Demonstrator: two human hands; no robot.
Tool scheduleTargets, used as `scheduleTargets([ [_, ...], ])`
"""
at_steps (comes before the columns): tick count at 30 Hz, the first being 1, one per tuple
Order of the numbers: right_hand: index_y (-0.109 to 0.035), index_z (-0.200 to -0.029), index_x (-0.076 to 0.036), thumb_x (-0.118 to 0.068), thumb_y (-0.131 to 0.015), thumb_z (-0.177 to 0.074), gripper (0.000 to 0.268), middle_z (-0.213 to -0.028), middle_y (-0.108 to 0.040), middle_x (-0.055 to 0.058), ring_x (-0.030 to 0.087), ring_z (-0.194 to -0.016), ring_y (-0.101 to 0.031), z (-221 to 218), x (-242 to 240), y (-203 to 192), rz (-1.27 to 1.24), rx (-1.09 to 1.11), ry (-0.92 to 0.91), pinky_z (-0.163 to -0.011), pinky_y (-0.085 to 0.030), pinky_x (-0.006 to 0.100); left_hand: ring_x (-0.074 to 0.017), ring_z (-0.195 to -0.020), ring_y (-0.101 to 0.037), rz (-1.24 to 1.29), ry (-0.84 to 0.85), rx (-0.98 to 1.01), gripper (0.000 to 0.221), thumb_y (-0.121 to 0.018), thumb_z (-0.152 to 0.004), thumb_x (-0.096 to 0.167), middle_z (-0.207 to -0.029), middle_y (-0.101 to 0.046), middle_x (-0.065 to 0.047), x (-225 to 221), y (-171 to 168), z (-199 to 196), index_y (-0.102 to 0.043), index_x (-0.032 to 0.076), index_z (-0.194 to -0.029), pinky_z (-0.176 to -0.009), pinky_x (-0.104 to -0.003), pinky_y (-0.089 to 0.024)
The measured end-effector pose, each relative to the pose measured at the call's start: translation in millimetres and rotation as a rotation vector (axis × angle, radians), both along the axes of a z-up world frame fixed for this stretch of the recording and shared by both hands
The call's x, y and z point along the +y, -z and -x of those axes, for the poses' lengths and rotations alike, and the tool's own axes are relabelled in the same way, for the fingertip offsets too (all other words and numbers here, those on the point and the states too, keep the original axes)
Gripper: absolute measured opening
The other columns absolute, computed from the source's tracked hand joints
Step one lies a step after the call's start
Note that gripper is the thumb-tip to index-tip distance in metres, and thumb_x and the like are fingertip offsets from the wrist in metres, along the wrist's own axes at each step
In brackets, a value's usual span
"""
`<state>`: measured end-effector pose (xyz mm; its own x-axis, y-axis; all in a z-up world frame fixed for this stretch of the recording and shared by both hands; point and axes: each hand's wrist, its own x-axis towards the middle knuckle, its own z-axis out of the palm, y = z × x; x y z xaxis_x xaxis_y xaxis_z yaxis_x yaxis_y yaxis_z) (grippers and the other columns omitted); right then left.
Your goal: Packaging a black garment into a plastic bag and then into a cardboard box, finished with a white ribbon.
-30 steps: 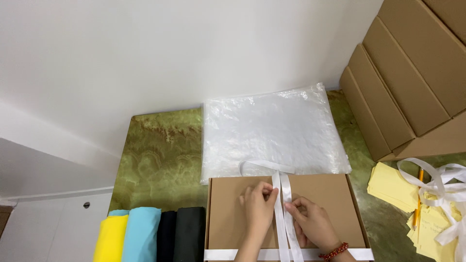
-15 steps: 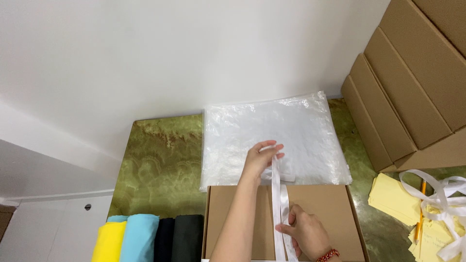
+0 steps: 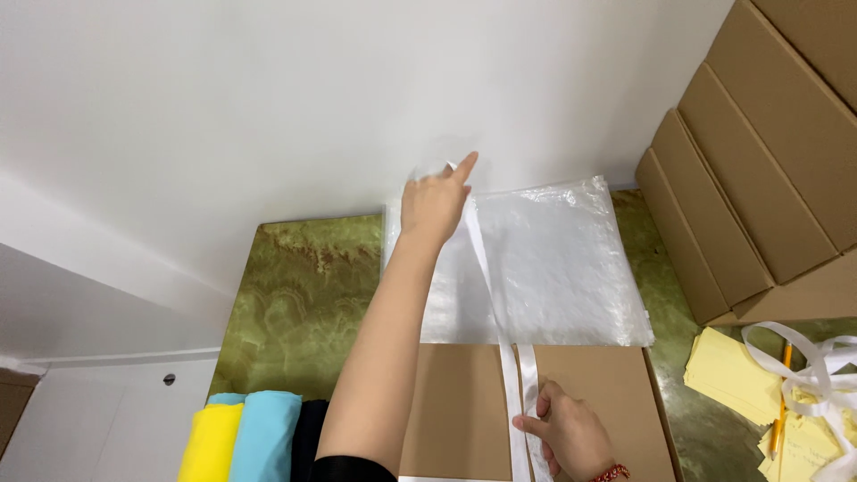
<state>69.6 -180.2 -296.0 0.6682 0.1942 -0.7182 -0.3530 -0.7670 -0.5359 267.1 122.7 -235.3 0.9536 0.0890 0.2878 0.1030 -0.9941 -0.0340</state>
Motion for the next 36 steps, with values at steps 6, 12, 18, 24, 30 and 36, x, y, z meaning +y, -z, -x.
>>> scheduleTargets([
  [6, -0.053, -0.090, -0.016, -0.034, -0.084, -0.092, 0.037, -0.046, -0.066, 0.004, 0.020, -0.030, -0.057, 0, 1, -8, 0.030, -0.087, -0.064, -0.045, -0.048, 0.031, -0.0427, -0.093, -0.073, 0.240, -0.048, 0.446, 0.061, -0.049, -0.109, 0.046, -0.106, -0.076, -0.017, -37, 34, 67, -0.038, 0.020, -0.162, -0.068, -0.054, -0.057],
  [12, -0.056, -0.094, -0.018, -0.039, -0.084, -0.090, 0.035, -0.046, -0.070, 0.002, 0.017, -0.034, -0.063, 7, -1, -2, 0.066, -0.202, -0.104, -0.049, -0.049, 0.031, -0.0334, -0.118, -0.054, 0.654, 0.036, 0.195, 0.024, -0.062, -0.104, 0.018, -0.122, -0.062, -0.010, -138, 47, 255, -0.070, 0.011, -0.126, -0.098, -0.052, -0.046],
  [18, -0.054, -0.104, -0.026, -0.046, -0.080, -0.089, 0.036, -0.042, -0.066, -0.004, 0.014, -0.033, -0.063, 14, -8, 27, 0.071, -0.409, -0.146, -0.049, -0.052, 0.031, -0.0412, -0.145, -0.040, 0.490, 0.113, -0.125, 0.073, -0.086, -0.083, 0.031, -0.162, -0.046, -0.016, -202, 134, 349, -0.059, 0.014, -0.149, -0.111, -0.059, -0.032],
  [24, -0.074, -0.113, -0.007, -0.022, -0.076, -0.097, 0.022, -0.055, -0.066, 0.010, 0.017, -0.033, -0.048, -10, -33, 29, -0.457, -0.313, 0.084, -0.034, -0.038, 0.030, -0.0391, -0.154, -0.034, 0.322, 0.157, -0.118, 0.057, -0.060, -0.107, 0.040, -0.168, -0.042, -0.012, -196, 116, 362, -0.053, 0.014, -0.157, -0.121, -0.058, -0.025],
  [30, -0.057, -0.146, -0.050, -0.049, -0.069, -0.092, 0.056, -0.162, -0.044, -0.004, 0.030, -0.161, -0.023, -66, -36, 58, 0.077, -0.824, -0.366, -0.121, -0.025, 0.061, -0.0415, -0.157, -0.026, 0.329, 0.119, -0.094, 0.066, -0.066, -0.102, 0.044, -0.172, -0.031, -0.020, -188, 128, 344, -0.049, 0.018, -0.160, -0.124, -0.059, -0.021],
  [36, -0.078, -0.122, -0.051, -0.043, -0.062, -0.095, 0.032, -0.147, -0.063, -0.012, 0.015, -0.141, -0.054, -67, 0, 51, 0.078, -0.795, -0.329, -0.128, 0.002, 0.064, -0.0431, -0.158, -0.021, 0.303, 0.071, -0.046, 0.062, -0.061, -0.104, 0.047, -0.173, -0.028, -0.020, -174, 122, 324, -0.048, 0.025, -0.161, -0.122, -0.062, -0.019],
])
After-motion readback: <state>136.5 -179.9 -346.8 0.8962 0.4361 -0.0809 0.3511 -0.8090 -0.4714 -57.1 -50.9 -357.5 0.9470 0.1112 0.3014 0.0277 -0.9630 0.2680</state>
